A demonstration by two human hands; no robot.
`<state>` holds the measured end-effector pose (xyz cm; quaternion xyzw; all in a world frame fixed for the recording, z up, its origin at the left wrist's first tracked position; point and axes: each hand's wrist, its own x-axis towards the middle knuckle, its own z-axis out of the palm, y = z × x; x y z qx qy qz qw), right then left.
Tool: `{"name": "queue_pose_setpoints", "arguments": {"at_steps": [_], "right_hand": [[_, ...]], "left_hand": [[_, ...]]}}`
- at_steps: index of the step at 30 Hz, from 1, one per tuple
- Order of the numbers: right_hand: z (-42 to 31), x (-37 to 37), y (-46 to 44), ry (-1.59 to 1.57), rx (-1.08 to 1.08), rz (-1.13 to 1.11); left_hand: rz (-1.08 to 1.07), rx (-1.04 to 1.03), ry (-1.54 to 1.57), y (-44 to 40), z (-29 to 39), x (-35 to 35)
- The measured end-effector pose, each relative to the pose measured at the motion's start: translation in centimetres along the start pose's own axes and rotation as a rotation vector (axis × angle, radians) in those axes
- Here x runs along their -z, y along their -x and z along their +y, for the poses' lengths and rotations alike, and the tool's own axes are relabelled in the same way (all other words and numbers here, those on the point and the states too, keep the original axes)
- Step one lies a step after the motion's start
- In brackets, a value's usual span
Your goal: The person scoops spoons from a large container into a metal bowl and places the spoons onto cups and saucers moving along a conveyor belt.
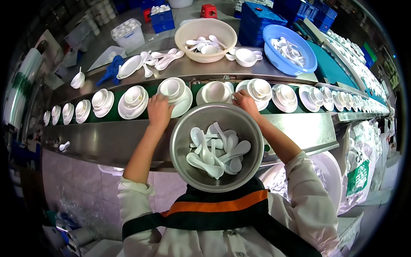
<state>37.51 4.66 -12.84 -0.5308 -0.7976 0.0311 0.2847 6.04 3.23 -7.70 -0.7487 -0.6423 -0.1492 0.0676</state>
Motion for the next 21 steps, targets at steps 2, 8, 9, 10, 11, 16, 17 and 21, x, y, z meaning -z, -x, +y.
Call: {"name": "queue_pose_setpoints", "arguments": {"at_steps": [2,8,9,10,11,16,17,21], "right_hand": [[-1.2,-0.8,-1.1,-0.249,0.041,-0.065],[-1.4,1.0,-3.8,-0.385,-0.015,-0.076],[-1.3,2.3,-3.9,-0.458,-0.186,-0.088],[-1.9,4.0,-4.3,-0.484,-0.093,-0.052],[-2.9,6.2,-3.8,-0.509,-0.02,-0.025],[-9.3,12.6,0.2,-0.127,0.445,-0.655],[-9.5,11.9,2.3,-0.141,0.428,-0.664],[-9.1,9.7,6.2,0.18,0.612,-0.703]], "left_hand": [[0.1,-0.288,0.497,-1.7,2.1,0.0],[-0.092,-0.382,0.486,-5.0,4.4,-5.3],[-0.129,-0.437,0.344,-5.0,4.8,-5.7],[-0.158,-0.488,0.203,-5.3,5.0,-5.8],[-0.232,-0.526,0.16,-5.5,4.9,-5.3],[0.081,-0.458,0.362,-4.9,3.4,-0.6],[0.105,-0.451,0.431,-3.9,4.2,2.9],[-0.484,-0.785,0.594,1.7,7.2,8.4]]}}
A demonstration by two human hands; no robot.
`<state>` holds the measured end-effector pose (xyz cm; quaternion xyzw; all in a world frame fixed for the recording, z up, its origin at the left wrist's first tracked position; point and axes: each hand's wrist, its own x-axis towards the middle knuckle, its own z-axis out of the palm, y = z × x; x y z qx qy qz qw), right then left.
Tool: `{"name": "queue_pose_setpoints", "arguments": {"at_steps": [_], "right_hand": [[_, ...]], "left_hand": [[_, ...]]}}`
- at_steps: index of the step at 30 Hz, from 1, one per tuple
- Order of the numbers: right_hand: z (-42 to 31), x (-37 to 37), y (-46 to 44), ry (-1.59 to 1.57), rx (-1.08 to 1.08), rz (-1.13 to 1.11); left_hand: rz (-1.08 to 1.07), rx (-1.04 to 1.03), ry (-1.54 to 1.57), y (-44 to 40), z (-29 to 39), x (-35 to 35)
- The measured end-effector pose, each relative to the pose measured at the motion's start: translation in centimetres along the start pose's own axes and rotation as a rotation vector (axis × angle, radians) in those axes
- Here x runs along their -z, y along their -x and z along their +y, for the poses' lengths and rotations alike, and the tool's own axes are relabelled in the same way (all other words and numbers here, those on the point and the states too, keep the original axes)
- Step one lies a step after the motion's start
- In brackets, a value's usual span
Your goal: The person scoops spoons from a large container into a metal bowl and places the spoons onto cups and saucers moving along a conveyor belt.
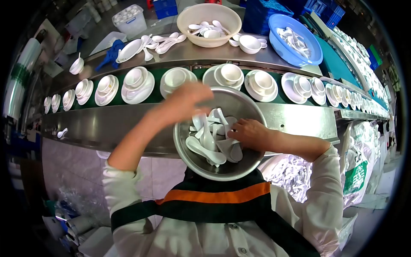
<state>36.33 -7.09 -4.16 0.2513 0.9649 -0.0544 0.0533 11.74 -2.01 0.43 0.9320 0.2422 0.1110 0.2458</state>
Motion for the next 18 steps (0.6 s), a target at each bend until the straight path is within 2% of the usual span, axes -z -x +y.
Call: {"name": "queue_pose_setpoints", "arguments": {"at_steps": [1,2,3,4,6,7,8,9,10,11,12,13,14,15,16,18], "right_hand": [[-0.1,-0.2,0.1,0.028,-0.005,0.023],[0.2,0.3,0.1,0.037,-0.009,0.023],[0.5,1.1,0.1,-0.028,-0.076,-0.004],[0.6,2.0,0.0,-0.099,-0.138,-0.035],[2.7,5.3,1.8,-0.345,-0.184,0.214],[4.7,6.8,2.7,-0.517,-0.429,0.306],[4.6,7.0,2.7,-0.437,-0.326,0.431],[5.7,7.4,2.6,-0.476,-0.579,0.466],[10.8,4.1,2.0,-0.344,-0.779,0.691],[10.6,4.3,2.1,-0.347,-0.769,0.71],[13.6,0.8,1.1,-0.34,-0.864,0.706],[16.9,-2.7,0.2,-0.332,-0.961,0.71],[17.2,-3.0,-0.1,-0.299,-0.987,0.68],[17.0,-3.8,-1.5,-0.284,-1.082,0.539],[16.6,-5.3,-3.8,-0.296,-1.072,0.446],[15.9,-5.5,-5.3,-0.31,-1.117,0.484]], "left_hand": [[0.002,0.012,-0.005,0.0,0.4,0.0],[-0.08,-0.096,-0.207,1.6,0.4,-4.1],[-0.182,-0.059,-0.142,1.6,0.2,-5.1],[-0.158,-0.063,-0.135,1.8,0.2,-5.4],[-0.216,-0.066,-0.157,1.8,0.7,-4.8],[-0.211,-0.082,-0.157,1.4,1.0,-4.4],[-0.212,-0.055,-0.062,1.7,1.3,-3.8],[-0.212,-0.035,0.031,1.7,1.5,-3.2],[-0.218,-0.043,0.026,1.7,2.0,-2.2],[-0.051,0.086,0.222,1.6,2.5,-1.1],[0.114,0.213,0.414,1.6,2.4,-0.2],[0.298,0.245,0.34,1.5,1.6,0.3],[0.488,0.284,0.271,1.6,0.0,0.3],[0.533,0.347,0.103,1.6,-3.2,0.6],[0.584,0.407,-0.067,1.8,-6.2,0.4],[0.529,0.531,-0.147,2.7,-9.2,-1.0]]}}
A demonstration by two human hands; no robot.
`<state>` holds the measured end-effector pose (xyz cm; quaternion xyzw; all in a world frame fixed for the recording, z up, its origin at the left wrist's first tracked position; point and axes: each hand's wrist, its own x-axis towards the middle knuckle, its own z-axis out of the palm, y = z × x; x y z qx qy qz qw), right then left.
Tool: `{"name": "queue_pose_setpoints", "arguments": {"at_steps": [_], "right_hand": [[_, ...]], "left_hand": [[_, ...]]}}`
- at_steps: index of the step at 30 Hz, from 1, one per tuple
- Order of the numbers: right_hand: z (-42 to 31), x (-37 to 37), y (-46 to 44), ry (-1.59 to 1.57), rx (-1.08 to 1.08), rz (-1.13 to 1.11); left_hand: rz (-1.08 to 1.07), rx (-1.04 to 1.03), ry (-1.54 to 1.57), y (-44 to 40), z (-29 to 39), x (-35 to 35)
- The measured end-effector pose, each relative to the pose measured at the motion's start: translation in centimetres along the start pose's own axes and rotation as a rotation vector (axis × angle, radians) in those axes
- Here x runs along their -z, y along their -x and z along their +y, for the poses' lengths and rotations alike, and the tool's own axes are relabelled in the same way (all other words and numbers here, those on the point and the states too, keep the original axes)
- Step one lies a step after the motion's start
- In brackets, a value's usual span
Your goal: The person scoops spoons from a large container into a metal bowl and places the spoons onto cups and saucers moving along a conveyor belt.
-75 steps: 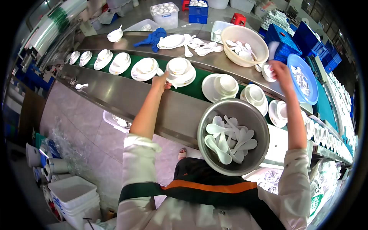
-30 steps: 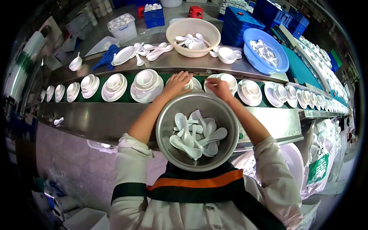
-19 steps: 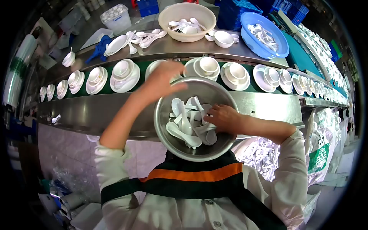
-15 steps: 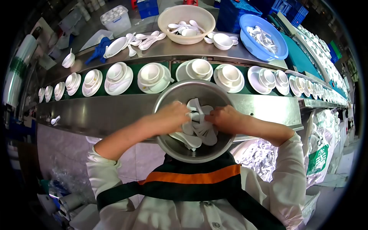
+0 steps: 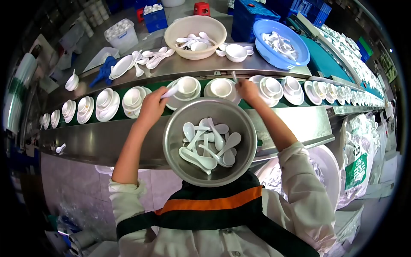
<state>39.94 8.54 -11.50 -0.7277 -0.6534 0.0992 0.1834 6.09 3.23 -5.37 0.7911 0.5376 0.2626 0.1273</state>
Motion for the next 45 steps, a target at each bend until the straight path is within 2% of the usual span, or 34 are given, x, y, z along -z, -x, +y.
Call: {"name": "queue_pose_setpoints", "arguments": {"at_steps": [2,4,6,7,8,10,13,15,16,18,19,20,21,22,23,24,26,28,32,34,36,37,38,40,42,44,45], "right_hand": [[-1.7,0.2,-0.1,0.055,0.002,-0.127],[-1.5,-0.5,-1.3,-0.074,0.1,-0.219],[-1.5,-0.2,-1.4,-0.07,0.139,-0.171],[-1.9,0.7,-1.9,-0.049,0.127,-0.042],[-2.3,1.4,-2.2,-0.032,0.111,0.085],[-2.0,1.9,-3.5,0.198,0.179,0.156],[-1.7,0.4,-3.5,0.333,0.17,0.077],[-2.0,-0.8,-2.6,0.598,0.332,0.124],[-2.2,-0.9,-2.2,0.596,0.343,0.113],[-2.6,0.2,-1.4,0.49,0.373,0.171],[-3.4,2.2,-0.3,0.409,0.458,0.213],[-4.4,4.2,1.0,0.405,0.455,0.206],[-5.4,6.2,2.4,0.153,0.545,0.145],[-6.2,7.9,3.8,-0.099,0.627,0.082],[-6.6,9.2,5.4,-0.064,0.693,-0.138],[-6.9,10.2,7.3,-0.027,0.755,-0.357],[-7.5,11.1,11.8,0.258,0.969,-0.482],[-6.3,8.3,14.3,0.552,1.094,-0.516],[-5.2,10.6,14.4,0.481,1.047,-0.609],[-4.4,13.6,12.8,0.165,0.911,-0.437],[-2.7,15.9,10.6,0.034,0.718,-0.247],[-1.4,15.5,9.2,0.026,0.55,-0.095],[0.3,14.1,7.6,0.015,0.381,0.054],[4.1,10.5,4.4,0.15,0.146,0.184],[6.5,6.1,2.4,0.299,-0.016,0.09],[5.9,2.7,2.9,0.291,0.013,0.056],[5.3,1.9,3.3,0.249,0.116,0.052]], "left_hand": [[0.032,0.171,-0.169,0.4,-2.3,-2.4],[0.039,0.2,-0.228,0.3,-4.7,-4.3],[0.09,0.319,-0.216,0.5,-5.5,-5.1],[0.058,0.394,-0.221,0.3,-5.8,-5.4],[0.058,0.394,-0.22,0.4,-6.1,-5.6],[0.128,0.316,-0.21,0.9,-7.0,-5.4],[0.084,0.335,-0.121,0.6,-8.6,-5.3],[0.061,0.4,0.013,0.7,-8.9,-4.5],[0.226,0.439,0.038,1.3,-9.2,-4.4],[0.181,0.446,-0.225,1.6,-9.3,-2.7],[0.24,0.393,-0.251,2.1,-7.7,-1.3],[0.299,0.335,-0.275,2.3,-5.3,0.3],[0.335,0.25,-0.198,2.4,-3.1,1.6],[0.298,0.13,-0.071,2.5,-1.4,2.3],[0.065,0.219,0.128,2.8,3.2,3.9],[-0.167,0.133,0.25,3.5,6.5,4.9],[-0.397,-0.424,-0.016,4.8,9.0,3.7],[-0.661,-0.55,-0.156,6.5,11.7,1.6],[-0.789,-0.631,-0.193,7.4,11.4,-2.1],[-0.757,-0.701,-0.161,7.1,11.1,-2.2],[-0.947,-0.523,0.001,6.6,11.3,-1.1],[-0.956,-0.415,0.14,6.4,11.4,-0.7],[-0.956,-0.42,0.139,6.0,11.8,0.0],[-0.994,-0.336,0.147,4.7,12.5,1.2],[-0.989,-0.377,0.16,3.3,12.6,1.3],[-1.102,-0.23,0.43,1.5,13.2,1.5],[-1.081,-0.233,0.445,0.8,13.3,1.4]]}}
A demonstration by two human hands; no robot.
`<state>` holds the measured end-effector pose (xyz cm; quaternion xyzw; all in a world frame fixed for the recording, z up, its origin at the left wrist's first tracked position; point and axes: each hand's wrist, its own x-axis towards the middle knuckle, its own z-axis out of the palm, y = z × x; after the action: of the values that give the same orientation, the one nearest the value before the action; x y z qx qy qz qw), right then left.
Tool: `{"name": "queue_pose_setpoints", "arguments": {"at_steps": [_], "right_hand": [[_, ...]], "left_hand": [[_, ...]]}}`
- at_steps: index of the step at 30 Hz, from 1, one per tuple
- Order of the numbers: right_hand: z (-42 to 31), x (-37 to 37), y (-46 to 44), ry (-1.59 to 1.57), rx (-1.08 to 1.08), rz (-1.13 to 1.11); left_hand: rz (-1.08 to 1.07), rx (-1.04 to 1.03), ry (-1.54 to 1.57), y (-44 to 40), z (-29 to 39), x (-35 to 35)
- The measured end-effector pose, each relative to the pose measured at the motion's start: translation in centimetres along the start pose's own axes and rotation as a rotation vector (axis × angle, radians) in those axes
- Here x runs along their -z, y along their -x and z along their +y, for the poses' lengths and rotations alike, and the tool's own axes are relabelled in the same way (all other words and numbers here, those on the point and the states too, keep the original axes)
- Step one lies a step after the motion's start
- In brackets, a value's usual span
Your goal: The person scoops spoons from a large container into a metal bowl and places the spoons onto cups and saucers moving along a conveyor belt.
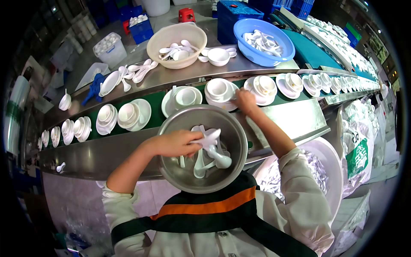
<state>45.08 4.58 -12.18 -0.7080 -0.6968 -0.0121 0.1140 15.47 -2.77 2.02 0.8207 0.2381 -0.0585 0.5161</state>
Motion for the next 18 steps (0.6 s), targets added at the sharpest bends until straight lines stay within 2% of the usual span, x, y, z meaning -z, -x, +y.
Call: {"name": "queue_pose_setpoints", "arguments": {"at_steps": [1,3,5,6,7,9,10,12,13,15,17,18], "right_hand": [[-1.2,0.1,0.6,-0.047,0.1,0.007],[-2.0,2.2,1.7,-0.115,0.138,0.005],[-2.6,5.6,2.3,-0.455,0.13,0.058],[-2.8,7.8,3.0,-0.74,0.068,-0.098],[-3.0,9.3,4.1,-1.146,0.143,-0.208],[-3.5,11.5,6.1,-1.285,0.286,-0.271],[-3.6,11.9,7.0,-1.284,0.274,-0.264],[-3.3,12.5,8.0,-1.46,0.162,-0.447],[-2.3,12.0,7.9,-1.455,0.155,-0.433],[0.5,9.6,7.4,-1.024,-0.003,-0.105],[2.0,9.4,6.6,-0.352,-0.144,0.158],[4.1,7.3,5.8,-0.223,-0.127,0.249]], "left_hand": [[-0.001,0.004,-0.004,-0.3,0.1,0.7],[0.051,-0.005,0.107,-0.8,0.1,2.1],[0.115,-0.016,0.381,-1.6,-1.2,2.9],[0.172,0.029,0.437,-2.0,-1.5,3.4],[0.229,0.074,0.494,-2.4,-1.5,3.9],[0.298,0.001,0.553,-3.9,-1.4,4.5],[0.309,-0.021,0.57,-4.8,-1.5,4.7],[0.308,-0.053,0.579,-6.6,-1.4,4.7],[0.326,-0.061,0.639,-7.4,-1.4,4.6],[0.337,-0.07,0.698,-8.4,-1.3,4.6],[0.353,-0.027,0.667,-8.6,-1.5,4.8],[0.385,-0.005,0.645,-9.0,-1.3,4.6]]}}
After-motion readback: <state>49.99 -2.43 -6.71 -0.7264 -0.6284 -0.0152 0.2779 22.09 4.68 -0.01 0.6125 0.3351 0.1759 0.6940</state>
